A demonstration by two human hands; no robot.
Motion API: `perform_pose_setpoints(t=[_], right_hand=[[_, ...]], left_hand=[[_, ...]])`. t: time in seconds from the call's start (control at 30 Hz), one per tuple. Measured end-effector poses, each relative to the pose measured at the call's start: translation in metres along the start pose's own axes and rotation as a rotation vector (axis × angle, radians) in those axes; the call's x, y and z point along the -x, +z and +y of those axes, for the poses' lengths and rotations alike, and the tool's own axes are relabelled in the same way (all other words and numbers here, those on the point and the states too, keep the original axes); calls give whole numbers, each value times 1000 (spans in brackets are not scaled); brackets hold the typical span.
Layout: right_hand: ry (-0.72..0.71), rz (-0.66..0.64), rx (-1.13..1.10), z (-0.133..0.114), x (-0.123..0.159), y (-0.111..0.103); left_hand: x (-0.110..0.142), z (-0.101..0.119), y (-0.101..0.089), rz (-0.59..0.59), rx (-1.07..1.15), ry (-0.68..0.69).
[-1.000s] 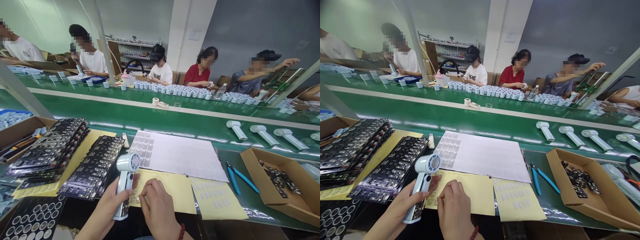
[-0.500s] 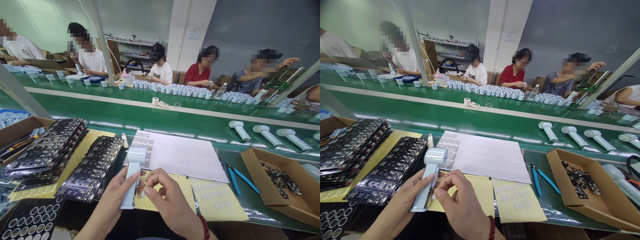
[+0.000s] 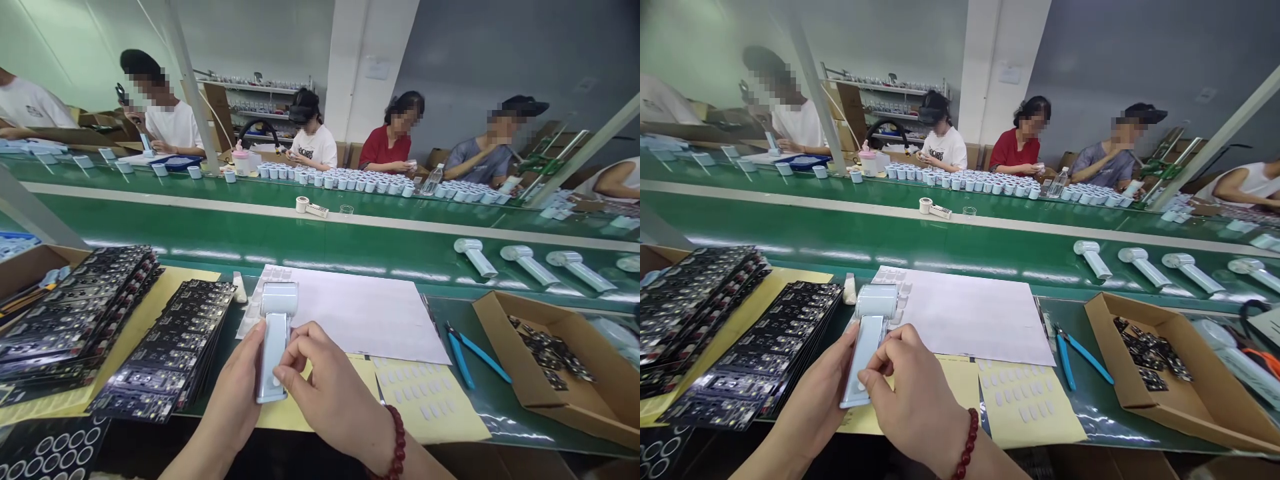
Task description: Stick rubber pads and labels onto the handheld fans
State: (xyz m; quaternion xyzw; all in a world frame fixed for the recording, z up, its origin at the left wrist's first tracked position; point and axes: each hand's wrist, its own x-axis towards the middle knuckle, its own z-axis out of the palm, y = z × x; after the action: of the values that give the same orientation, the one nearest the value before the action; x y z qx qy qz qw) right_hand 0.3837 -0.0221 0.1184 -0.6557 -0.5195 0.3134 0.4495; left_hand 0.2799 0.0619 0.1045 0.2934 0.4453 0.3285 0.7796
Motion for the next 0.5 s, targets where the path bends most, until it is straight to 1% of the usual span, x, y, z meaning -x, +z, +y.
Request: perform_pose_setpoints(t=[0.07, 0.13, 0.2, 0.23, 0.27, 0.3, 0.33, 0.37, 0.43, 0.5], right_hand=[[-91, 63, 112, 6, 0, 4], [-238, 173, 181, 11, 2, 8], [-367, 319, 127, 16, 3, 8], [-393, 396, 68, 18, 4, 6], [-385, 456, 8, 21, 6, 2], [-342, 486, -38, 24, 7, -2], [-275, 484, -59, 29, 8, -7], [-201, 447, -53, 34, 9, -11], [-75, 303, 18, 50, 12, -16], [-2, 193, 151, 67, 16, -12]], left_hand=[[1, 1, 5, 5, 16, -7], [2, 2, 10, 8, 27, -28], [3, 5, 14, 11, 27, -74], [4, 8, 17, 10, 21, -95], [4, 12, 20, 5, 13, -105], [4, 17, 24, -7, 0, -103], [4, 23, 28, -23, -31, -83], [1, 30, 33, -44, -76, -46], [-10, 46, 46, -84, -185, 29], [-32, 63, 62, -94, -286, 76]])
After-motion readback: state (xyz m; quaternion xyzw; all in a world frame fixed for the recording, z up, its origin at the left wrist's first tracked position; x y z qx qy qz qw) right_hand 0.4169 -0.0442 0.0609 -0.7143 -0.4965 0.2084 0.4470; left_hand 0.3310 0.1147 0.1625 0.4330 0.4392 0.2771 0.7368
